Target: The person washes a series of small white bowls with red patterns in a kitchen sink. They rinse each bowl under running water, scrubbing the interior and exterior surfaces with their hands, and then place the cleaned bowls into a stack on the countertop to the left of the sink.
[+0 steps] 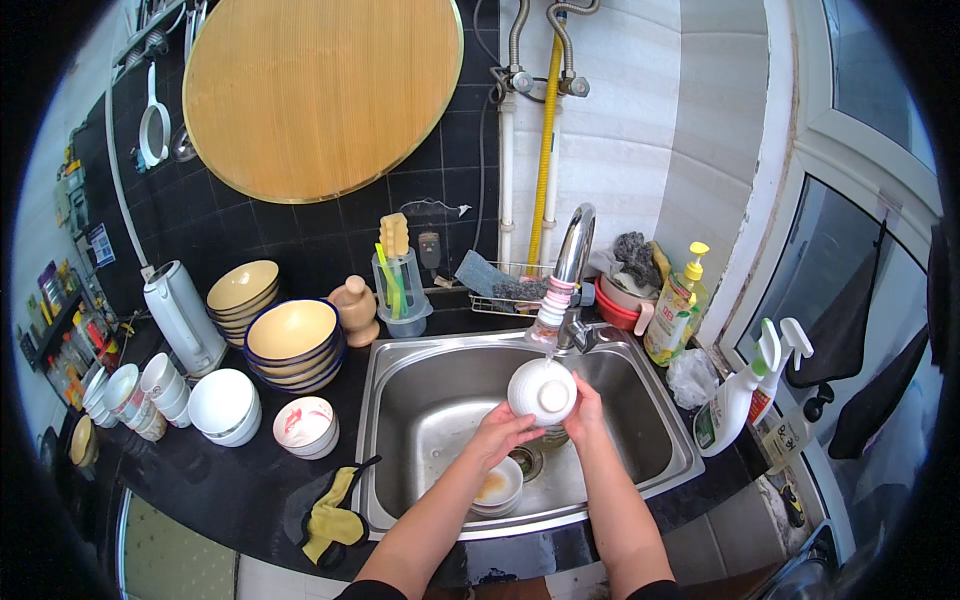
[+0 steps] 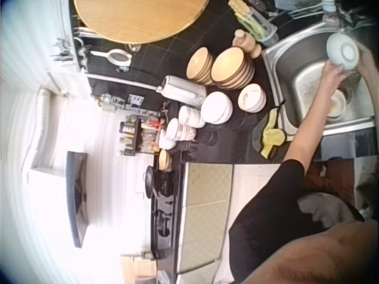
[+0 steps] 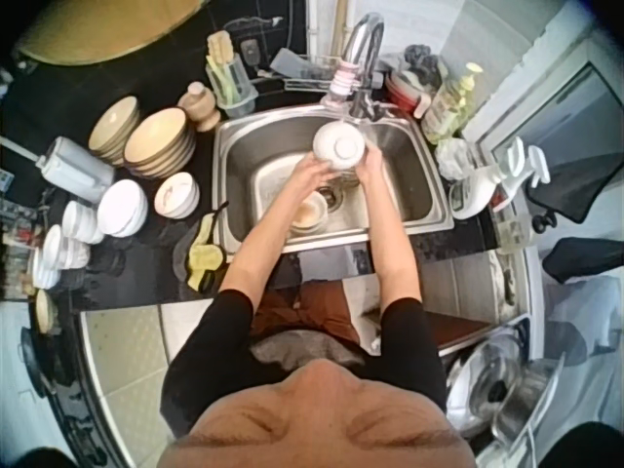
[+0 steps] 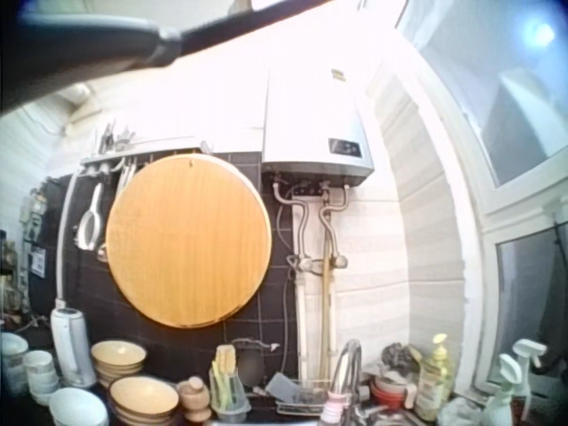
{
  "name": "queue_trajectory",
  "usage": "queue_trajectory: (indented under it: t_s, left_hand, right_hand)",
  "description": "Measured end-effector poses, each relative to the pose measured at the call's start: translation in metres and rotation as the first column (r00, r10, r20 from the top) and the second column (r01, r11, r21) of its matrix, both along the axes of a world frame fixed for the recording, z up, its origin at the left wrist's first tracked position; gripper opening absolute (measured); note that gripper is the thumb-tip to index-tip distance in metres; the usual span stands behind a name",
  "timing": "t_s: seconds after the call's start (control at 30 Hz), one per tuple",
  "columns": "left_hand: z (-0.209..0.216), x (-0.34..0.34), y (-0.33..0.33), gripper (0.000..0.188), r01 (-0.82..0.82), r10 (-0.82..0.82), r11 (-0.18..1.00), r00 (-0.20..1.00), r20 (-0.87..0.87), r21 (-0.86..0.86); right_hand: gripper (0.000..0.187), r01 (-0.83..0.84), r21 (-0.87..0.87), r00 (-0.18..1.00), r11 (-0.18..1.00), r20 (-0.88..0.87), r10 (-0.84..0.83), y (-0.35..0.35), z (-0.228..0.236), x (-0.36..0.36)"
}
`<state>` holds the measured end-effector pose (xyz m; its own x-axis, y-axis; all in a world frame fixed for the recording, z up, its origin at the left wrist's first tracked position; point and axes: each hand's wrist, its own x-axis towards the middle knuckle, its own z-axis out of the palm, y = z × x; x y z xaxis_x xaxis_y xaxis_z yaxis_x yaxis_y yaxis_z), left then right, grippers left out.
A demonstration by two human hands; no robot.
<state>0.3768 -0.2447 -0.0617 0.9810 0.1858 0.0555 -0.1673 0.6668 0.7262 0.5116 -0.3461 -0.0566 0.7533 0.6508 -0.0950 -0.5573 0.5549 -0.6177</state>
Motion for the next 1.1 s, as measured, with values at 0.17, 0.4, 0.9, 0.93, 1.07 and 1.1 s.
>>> queue_trajectory:
  t_s: [0.17,0.4,0.9,0.93,1.07,1.1]
  left_hand:
    - [0.014,-0.005,-0.003,0.04,-0.032,0.035,0.995,0.999,-0.031,0.096]
    - [-0.001,0.007,-0.009,0.042,-0.265,0.278,0.889,0.96,0.019,0.374]
    - [0.012,0.0,-0.011,0.041,-0.15,0.171,0.955,0.983,-0.06,0.257]
    - [0.012,0.0,-0.01,0.04,-0.162,0.174,0.961,0.984,-0.033,0.224]
    - [0.016,-0.003,-0.004,0.037,-0.251,0.249,0.958,0.968,0.028,0.137]
    - [0.017,-0.004,-0.001,0.036,-0.281,0.278,0.954,0.96,0.039,0.105]
  right_hand:
    - [0.02,0.142,-0.159,0.988,0.977,0.085,-0.13,0.001,0.017,-0.012]
    - [0.019,0.401,-0.196,0.77,0.895,0.602,-0.213,0.006,0.015,-0.014]
    - [0.034,0.464,-0.448,0.665,0.764,0.746,0.033,0.005,-0.002,-0.008]
    - [0.035,0.443,-0.519,0.73,0.731,0.682,0.042,0.003,-0.007,-0.005]
    - [0.031,0.247,-0.593,0.825,0.767,0.544,0.155,0.0,-0.007,-0.007]
    - [0.03,0.151,-0.6,0.846,0.786,0.489,0.21,0.0,-0.003,-0.01]
